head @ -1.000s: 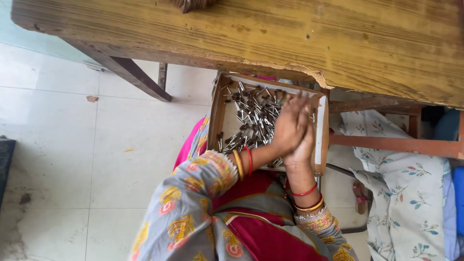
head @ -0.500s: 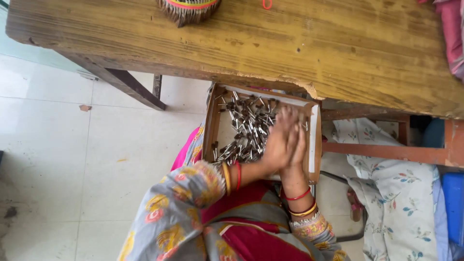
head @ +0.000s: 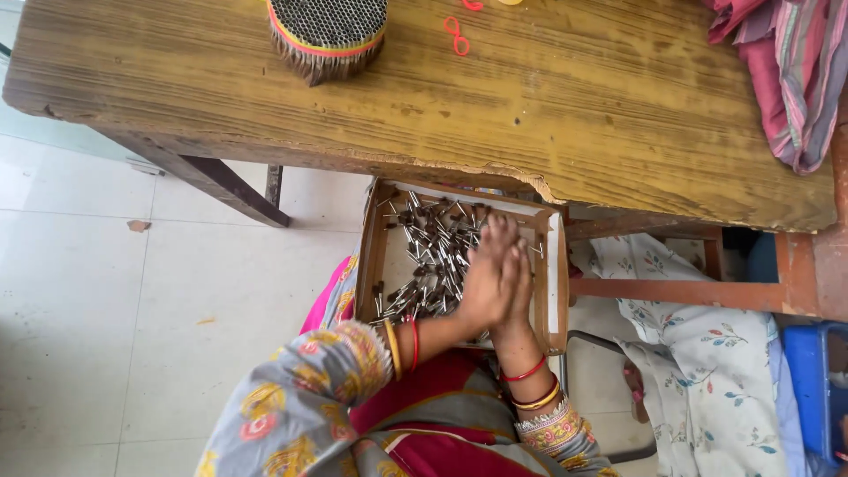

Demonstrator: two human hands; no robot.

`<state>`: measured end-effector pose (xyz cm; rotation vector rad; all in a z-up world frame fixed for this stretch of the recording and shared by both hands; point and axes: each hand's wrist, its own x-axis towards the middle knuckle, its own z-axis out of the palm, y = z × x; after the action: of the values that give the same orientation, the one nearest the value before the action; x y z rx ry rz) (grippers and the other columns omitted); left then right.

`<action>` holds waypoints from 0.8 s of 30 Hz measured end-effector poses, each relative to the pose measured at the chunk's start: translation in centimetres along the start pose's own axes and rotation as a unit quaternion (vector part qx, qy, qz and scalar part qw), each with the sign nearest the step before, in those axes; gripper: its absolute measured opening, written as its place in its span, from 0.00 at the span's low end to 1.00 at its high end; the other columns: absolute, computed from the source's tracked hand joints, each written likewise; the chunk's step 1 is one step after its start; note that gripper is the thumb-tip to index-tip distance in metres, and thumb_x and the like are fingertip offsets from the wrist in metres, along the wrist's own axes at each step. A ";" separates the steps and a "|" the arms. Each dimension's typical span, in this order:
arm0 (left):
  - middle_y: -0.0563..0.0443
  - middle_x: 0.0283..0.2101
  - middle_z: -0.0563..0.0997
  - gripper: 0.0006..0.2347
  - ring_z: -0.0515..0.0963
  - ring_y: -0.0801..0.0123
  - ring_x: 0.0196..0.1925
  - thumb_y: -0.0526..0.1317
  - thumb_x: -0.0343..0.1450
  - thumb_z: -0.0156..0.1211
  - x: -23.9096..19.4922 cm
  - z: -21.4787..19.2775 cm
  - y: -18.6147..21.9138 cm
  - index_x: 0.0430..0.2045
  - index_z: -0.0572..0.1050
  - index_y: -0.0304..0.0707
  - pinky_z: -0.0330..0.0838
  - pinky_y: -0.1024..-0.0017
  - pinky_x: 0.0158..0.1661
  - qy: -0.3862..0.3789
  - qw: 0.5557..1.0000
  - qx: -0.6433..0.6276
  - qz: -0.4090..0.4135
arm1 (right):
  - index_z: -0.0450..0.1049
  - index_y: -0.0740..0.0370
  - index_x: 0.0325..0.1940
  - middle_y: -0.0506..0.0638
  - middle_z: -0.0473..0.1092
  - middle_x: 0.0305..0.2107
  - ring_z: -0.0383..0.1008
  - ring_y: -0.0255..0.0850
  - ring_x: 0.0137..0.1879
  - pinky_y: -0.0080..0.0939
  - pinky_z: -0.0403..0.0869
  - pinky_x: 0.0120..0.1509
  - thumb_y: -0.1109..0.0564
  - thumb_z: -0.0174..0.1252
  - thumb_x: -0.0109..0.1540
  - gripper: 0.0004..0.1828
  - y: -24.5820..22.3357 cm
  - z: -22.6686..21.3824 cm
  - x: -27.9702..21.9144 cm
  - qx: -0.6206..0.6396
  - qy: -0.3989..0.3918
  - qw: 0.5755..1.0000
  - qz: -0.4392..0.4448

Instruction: Organizing and bundling small metal or plastic components using rubber bands at a manufacturing workstation.

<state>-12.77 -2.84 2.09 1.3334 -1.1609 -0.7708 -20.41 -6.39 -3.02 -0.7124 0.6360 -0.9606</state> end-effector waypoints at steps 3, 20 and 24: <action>0.32 0.77 0.53 0.25 0.45 0.40 0.81 0.48 0.80 0.33 0.4 0.4 -1.4 0.70 0.59 0.32 0.39 0.50 0.77 0.002 0.999 0.027 -0.020 | 0.53 0.58 0.80 0.52 0.52 0.77 0.47 0.46 0.83 0.47 0.45 0.85 0.37 0.37 0.74 0.35 0.2 -1.5 0.3 -0.033 -0.032 0.999 -0.015; 0.36 0.77 0.56 0.26 0.48 0.43 0.81 0.50 0.81 0.33 1.7 1.5 -2.8 0.72 0.57 0.33 0.41 0.49 0.77 0.019 0.999 0.026 -0.040 | 0.51 0.52 0.81 0.48 0.51 0.77 0.50 0.42 0.81 0.53 0.51 0.83 0.38 0.38 0.74 0.34 0.3 -2.2 -0.3 0.000 0.009 1.000 0.009; 0.31 0.78 0.50 0.28 0.42 0.36 0.79 0.50 0.77 0.35 -2.0 1.0 0.5 0.72 0.58 0.32 0.35 0.44 0.71 -0.040 0.999 0.016 -0.026 | 0.46 0.47 0.80 0.46 0.48 0.77 0.50 0.44 0.80 0.57 0.53 0.78 0.34 0.33 0.69 0.37 -2.1 1.2 -1.1 -0.065 0.055 0.996 -0.029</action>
<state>-14.40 -1.17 2.08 1.3730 -1.2106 -0.8533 -21.03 -5.89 -0.45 -0.8007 0.7830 -1.0244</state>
